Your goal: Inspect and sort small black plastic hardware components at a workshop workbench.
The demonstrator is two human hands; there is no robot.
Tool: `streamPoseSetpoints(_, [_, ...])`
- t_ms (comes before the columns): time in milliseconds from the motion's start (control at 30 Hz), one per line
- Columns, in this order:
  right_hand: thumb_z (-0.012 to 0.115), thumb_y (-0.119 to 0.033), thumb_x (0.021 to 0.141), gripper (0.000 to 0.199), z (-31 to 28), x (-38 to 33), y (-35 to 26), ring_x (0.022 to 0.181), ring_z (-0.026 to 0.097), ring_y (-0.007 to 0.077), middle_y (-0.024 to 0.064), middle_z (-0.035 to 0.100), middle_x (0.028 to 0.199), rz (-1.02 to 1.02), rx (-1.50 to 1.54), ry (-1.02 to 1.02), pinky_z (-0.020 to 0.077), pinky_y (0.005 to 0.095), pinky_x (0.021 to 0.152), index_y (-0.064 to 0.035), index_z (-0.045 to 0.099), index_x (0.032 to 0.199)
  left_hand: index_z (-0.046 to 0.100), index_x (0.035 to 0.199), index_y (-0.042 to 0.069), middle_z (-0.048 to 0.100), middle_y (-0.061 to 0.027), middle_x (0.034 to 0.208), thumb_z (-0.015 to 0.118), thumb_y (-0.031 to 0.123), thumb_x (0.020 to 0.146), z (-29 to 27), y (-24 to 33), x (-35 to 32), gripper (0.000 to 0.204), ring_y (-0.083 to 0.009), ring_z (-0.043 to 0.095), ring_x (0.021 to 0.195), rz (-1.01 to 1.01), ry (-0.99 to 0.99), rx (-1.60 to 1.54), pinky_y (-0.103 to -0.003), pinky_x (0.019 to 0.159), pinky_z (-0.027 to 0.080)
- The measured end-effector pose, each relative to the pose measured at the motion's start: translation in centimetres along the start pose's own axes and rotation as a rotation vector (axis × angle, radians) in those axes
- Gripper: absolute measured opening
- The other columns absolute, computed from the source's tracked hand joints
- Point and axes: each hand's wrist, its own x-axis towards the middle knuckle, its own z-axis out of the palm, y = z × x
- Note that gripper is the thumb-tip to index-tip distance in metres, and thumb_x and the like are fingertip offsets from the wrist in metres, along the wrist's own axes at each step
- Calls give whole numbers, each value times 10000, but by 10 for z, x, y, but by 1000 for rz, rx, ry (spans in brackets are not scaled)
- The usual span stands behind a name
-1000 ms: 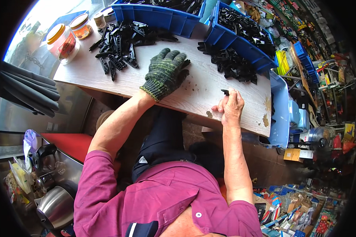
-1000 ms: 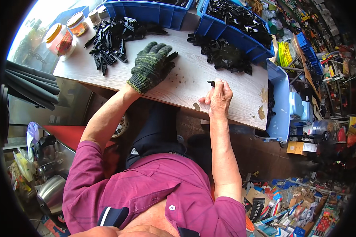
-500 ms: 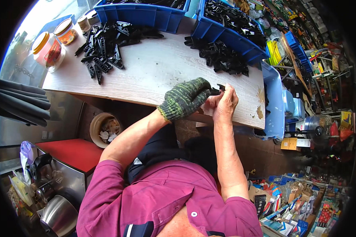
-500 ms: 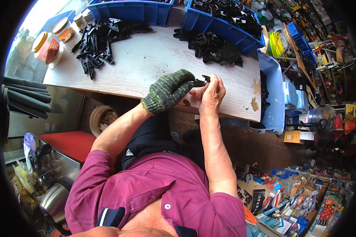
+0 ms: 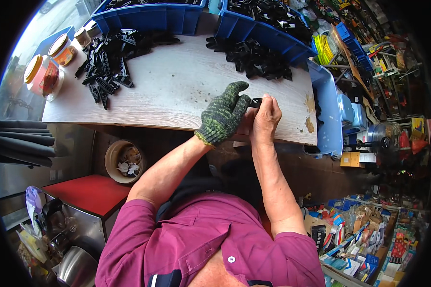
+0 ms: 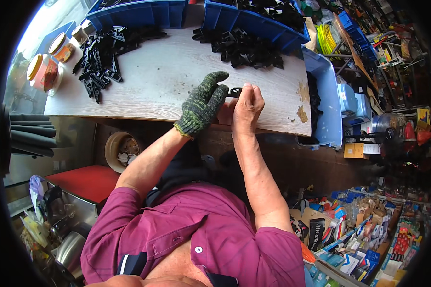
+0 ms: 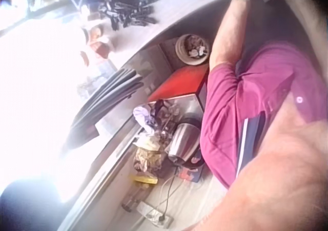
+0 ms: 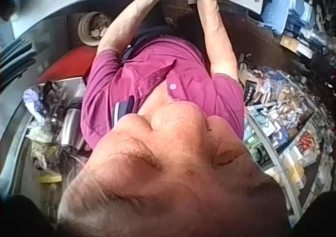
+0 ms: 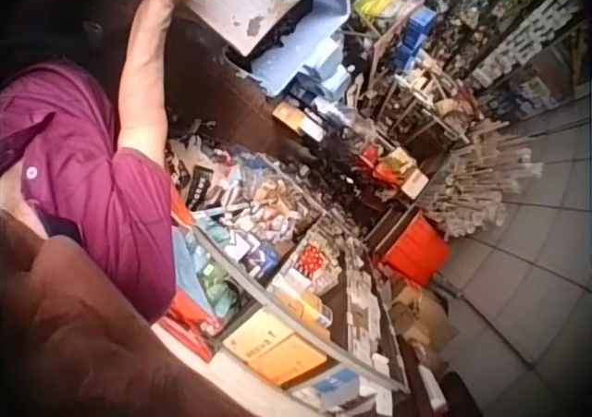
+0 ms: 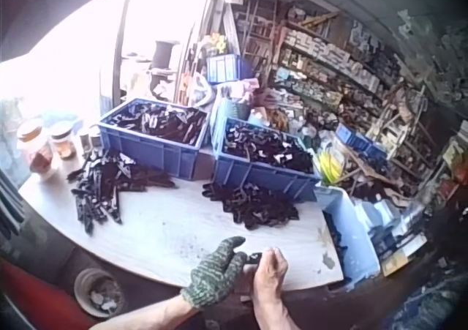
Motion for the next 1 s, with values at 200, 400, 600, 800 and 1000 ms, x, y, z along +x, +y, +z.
streamPoseSetpoints(200, [551, -215, 978, 365, -5, 0, 4, 543, 370, 49, -65, 385, 611, -109, -94, -5, 366, 249, 474, -127, 403, 657, 535, 1337, 68, 680, -151, 1125, 560, 193, 998, 13, 4, -2, 362, -253, 684, 980, -81, 13, -21, -378, 843, 525])
streamPoseSetpoints(400, [562, -337, 960, 268, -2, -2, 1, 405, 492, 136, 5, 543, 614, 109, 93, 20, 386, 278, 376, -121, 556, 801, 562, 1267, 58, 667, -194, 1155, 523, 266, 1006, 0, -6, 1, 336, -376, 665, 1008, -41, -54, -74, -459, 850, 514])
streamPoseSetpoints(600, [533, -276, 978, 265, 3, -8, -3, 442, 444, 126, -3, 493, 604, 107, 76, -25, 367, 299, 439, -105, 525, 775, 587, 1241, 67, 675, -197, 1095, 543, 230, 991, -11, 2, 3, 303, -380, 665, 954, -94, 0, -11, -456, 805, 520])
streamPoseSetpoints(800, [544, -187, 977, 294, -9, 3, 8, 651, 331, 48, -81, 383, 686, -39, -1, -12, 300, 251, 577, -134, 471, 697, 553, 1261, 66, 689, -210, 998, 571, 244, 979, 24, 7, 1, 334, -415, 667, 872, -9, 99, -4, -497, 742, 514])
streamPoseSetpoints(1000, [565, -262, 956, 279, -10, 0, -6, 508, 388, 75, -56, 411, 594, 97, 53, -1, 330, 270, 467, -153, 499, 708, 533, 1318, 68, 687, -217, 1026, 593, 260, 980, 16, 1, -4, 394, -412, 672, 848, 170, 45, -43, -487, 737, 521])
